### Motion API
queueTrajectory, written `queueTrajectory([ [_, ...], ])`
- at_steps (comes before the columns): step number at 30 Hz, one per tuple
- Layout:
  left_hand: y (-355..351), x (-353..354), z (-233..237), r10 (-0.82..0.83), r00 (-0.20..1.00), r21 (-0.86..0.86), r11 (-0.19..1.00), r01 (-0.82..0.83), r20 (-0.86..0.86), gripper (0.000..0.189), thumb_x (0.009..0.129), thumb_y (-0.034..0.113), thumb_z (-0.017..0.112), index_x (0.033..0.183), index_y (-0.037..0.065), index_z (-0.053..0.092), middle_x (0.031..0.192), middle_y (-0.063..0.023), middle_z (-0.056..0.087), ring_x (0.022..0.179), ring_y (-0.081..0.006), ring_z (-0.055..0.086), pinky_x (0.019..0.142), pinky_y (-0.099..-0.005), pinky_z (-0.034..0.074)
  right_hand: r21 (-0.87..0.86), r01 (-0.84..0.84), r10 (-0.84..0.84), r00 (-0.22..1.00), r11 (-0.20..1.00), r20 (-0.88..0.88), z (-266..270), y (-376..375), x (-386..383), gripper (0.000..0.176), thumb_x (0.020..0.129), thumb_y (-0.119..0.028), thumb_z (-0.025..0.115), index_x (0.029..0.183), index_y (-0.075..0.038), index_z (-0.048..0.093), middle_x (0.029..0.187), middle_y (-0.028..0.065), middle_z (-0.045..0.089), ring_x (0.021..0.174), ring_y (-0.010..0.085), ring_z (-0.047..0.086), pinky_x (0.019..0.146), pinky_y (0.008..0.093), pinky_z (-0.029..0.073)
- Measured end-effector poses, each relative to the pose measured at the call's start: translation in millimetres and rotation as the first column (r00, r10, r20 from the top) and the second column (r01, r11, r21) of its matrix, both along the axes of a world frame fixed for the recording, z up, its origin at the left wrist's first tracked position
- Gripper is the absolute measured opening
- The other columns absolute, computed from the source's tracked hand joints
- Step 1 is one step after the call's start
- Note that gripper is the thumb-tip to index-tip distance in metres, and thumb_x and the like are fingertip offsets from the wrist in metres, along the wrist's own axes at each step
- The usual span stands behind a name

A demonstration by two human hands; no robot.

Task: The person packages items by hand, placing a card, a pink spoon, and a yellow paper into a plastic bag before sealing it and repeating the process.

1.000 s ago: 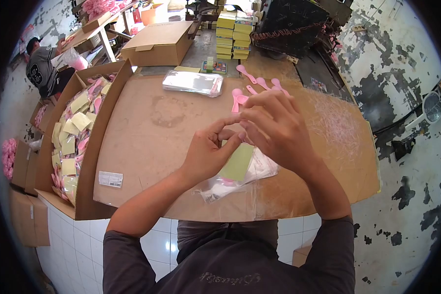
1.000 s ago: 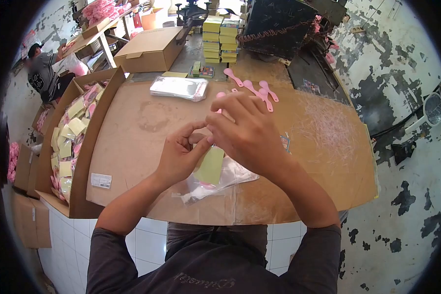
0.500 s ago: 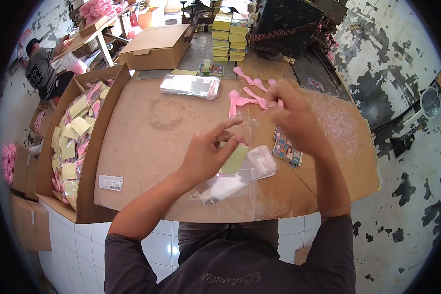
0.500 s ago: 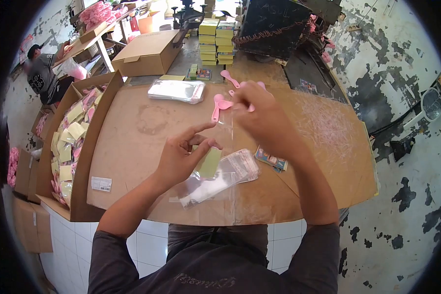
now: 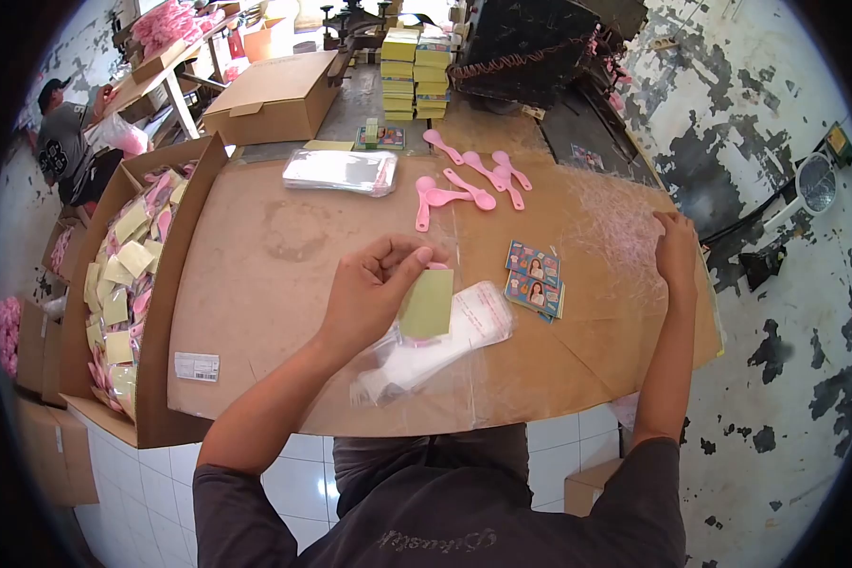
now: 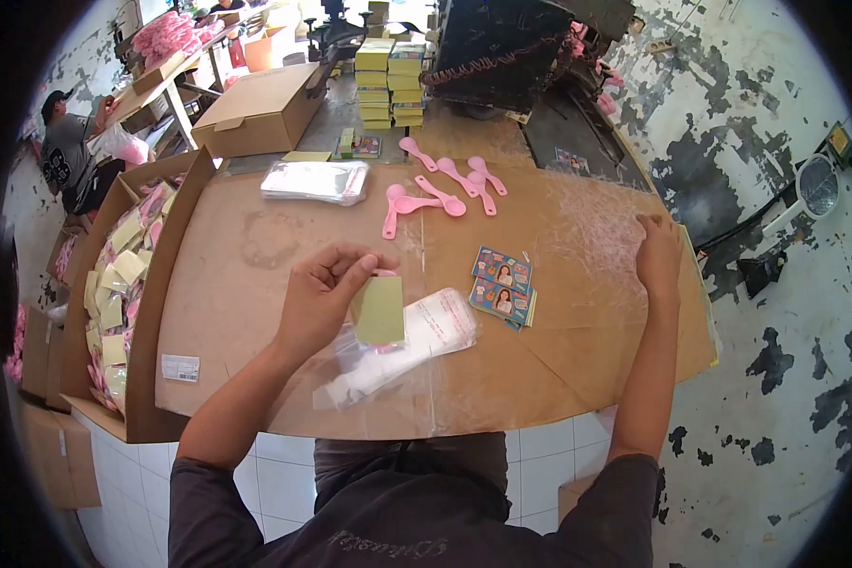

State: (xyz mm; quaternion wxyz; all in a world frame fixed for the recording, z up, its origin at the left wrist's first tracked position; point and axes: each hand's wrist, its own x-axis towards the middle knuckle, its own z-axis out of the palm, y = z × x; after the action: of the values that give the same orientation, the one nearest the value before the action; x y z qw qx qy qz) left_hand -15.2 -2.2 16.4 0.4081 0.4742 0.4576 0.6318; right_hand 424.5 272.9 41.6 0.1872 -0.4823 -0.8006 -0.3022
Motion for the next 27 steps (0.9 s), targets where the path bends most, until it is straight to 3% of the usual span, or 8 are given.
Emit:
queueTrajectory([
  [3, 0, 3, -3, -0.003, 1.0, -0.028, 1.0, 0.002, -0.02, 0.023, 0.105, 0.015, 0.063, 0.115, -0.005, 0.068, 0.108, -0.0128, 0.076, 0.098, -0.0131, 0.072, 0.086, -0.0275, 0.058, -0.281, -0.295, 0.13, 0.864, 0.913, -0.486, 29, -42, -59, 0.025, 0.093, 0.002, 0.059, 0.115, -0.002, 0.07, 0.113, 0.0148, 0.069, 0.106, 0.032, 0.067, 0.094, 0.0396, 0.052],
  [6, 4, 1, -7, 0.003, 0.999, -0.048, 0.999, -0.005, -0.038, 0.024, 0.105, 0.018, 0.064, 0.113, -0.004, 0.069, 0.106, -0.0113, 0.076, 0.097, -0.0125, 0.072, 0.084, -0.0273, 0.058, -0.492, -0.558, 0.195, 0.77, 0.669, -0.607, 21, -49, -94, 0.024, 0.092, -0.001, 0.062, 0.115, 0.0, 0.07, 0.111, 0.0149, 0.071, 0.107, 0.0325, 0.067, 0.098, 0.0405, 0.05],
  [8, 5, -1, -15, 0.01, 1.0, -0.063, 0.998, -0.012, -0.025, 0.025, 0.105, 0.019, 0.065, 0.114, -0.003, 0.07, 0.104, -0.0105, 0.076, 0.096, -0.0123, 0.071, 0.083, -0.027, 0.058, -0.424, -0.673, 0.408, 0.72, 0.606, -0.561, 19, -75, -133, 0.026, 0.093, 0.0, 0.063, 0.118, -0.002, 0.07, 0.114, 0.0112, 0.071, 0.11, 0.0239, 0.067, 0.098, 0.0355, 0.051],
  [12, 9, 1, -22, 0.017, 0.999, -0.066, 0.998, -0.015, 0.035, 0.026, 0.104, 0.021, 0.065, 0.116, -0.002, 0.07, 0.103, -0.0101, 0.076, 0.095, -0.0123, 0.071, 0.083, -0.0266, 0.058, -0.531, -0.815, 0.487, 0.57, 0.231, -0.662, 21, -127, -201, 0.028, 0.098, -0.009, 0.065, 0.125, -0.002, 0.069, 0.113, 0.0101, 0.073, 0.109, 0.0212, 0.067, 0.099, 0.0362, 0.051],
  [15, 9, 2, -22, 0.014, 0.999, -0.062, 0.998, -0.011, 0.042, 0.027, 0.105, 0.021, 0.065, 0.116, -0.002, 0.07, 0.104, -0.0104, 0.075, 0.096, -0.0129, 0.071, 0.084, -0.0267, 0.058, -0.538, -0.843, 0.237, 0.522, -0.004, -0.819, 8, -145, -233, 0.025, 0.099, -0.01, 0.067, 0.121, 0.001, 0.069, 0.11, 0.0086, 0.073, 0.101, 0.0164, 0.069, 0.094, 0.0331, 0.054],
  [18, 8, -1, -24, 0.015, 1.0, -0.058, 0.998, -0.015, -0.008, 0.026, 0.105, 0.02, 0.065, 0.118, -0.002, 0.069, 0.104, -0.0106, 0.075, 0.095, -0.0136, 0.071, 0.084, -0.0274, 0.058, -0.429, -0.883, 0.007, 0.436, -0.188, -0.9, -18, -141, -246, 0.021, 0.099, -0.01, 0.069, 0.115, 0.003, 0.068, 0.107, 0.0073, 0.072, 0.096, 0.0121, 0.069, 0.087, 0.0291, 0.055],
  [22, 8, -2, -18, -0.009, 0.999, -0.071, 0.997, 0.012, 0.051, 0.024, 0.103, 0.014, 0.066, 0.12, -0.002, 0.068, 0.105, -0.0108, 0.075, 0.094, -0.0134, 0.071, 0.081, -0.028, 0.059, -0.372, -0.909, -0.115, 0.396, -0.186, -0.911, -22, -136, -243, 0.016, 0.099, -0.01, 0.069, 0.11, 0.003, 0.069, 0.103, 0.0067, 0.072, 0.093, 0.0114, 0.069, 0.083, 0.0277, 0.057],
  [27, 8, -4, -17, -0.014, 0.999, -0.131, 0.991, 0.008, -0.042, 0.021, 0.1, 0.008, 0.069, 0.119, -0.002, 0.07, 0.102, -0.0092, 0.075, 0.09, -0.0116, 0.071, 0.076, -0.0267, 0.06, -0.373, -0.915, -0.172, 0.396, -0.153, -0.902, -21, -132, -238, 0.017, 0.099, -0.007, 0.067, 0.112, 0.005, 0.068, 0.103, 0.0086, 0.073, 0.091, 0.0124, 0.07, 0.08, 0.0296, 0.06],
])
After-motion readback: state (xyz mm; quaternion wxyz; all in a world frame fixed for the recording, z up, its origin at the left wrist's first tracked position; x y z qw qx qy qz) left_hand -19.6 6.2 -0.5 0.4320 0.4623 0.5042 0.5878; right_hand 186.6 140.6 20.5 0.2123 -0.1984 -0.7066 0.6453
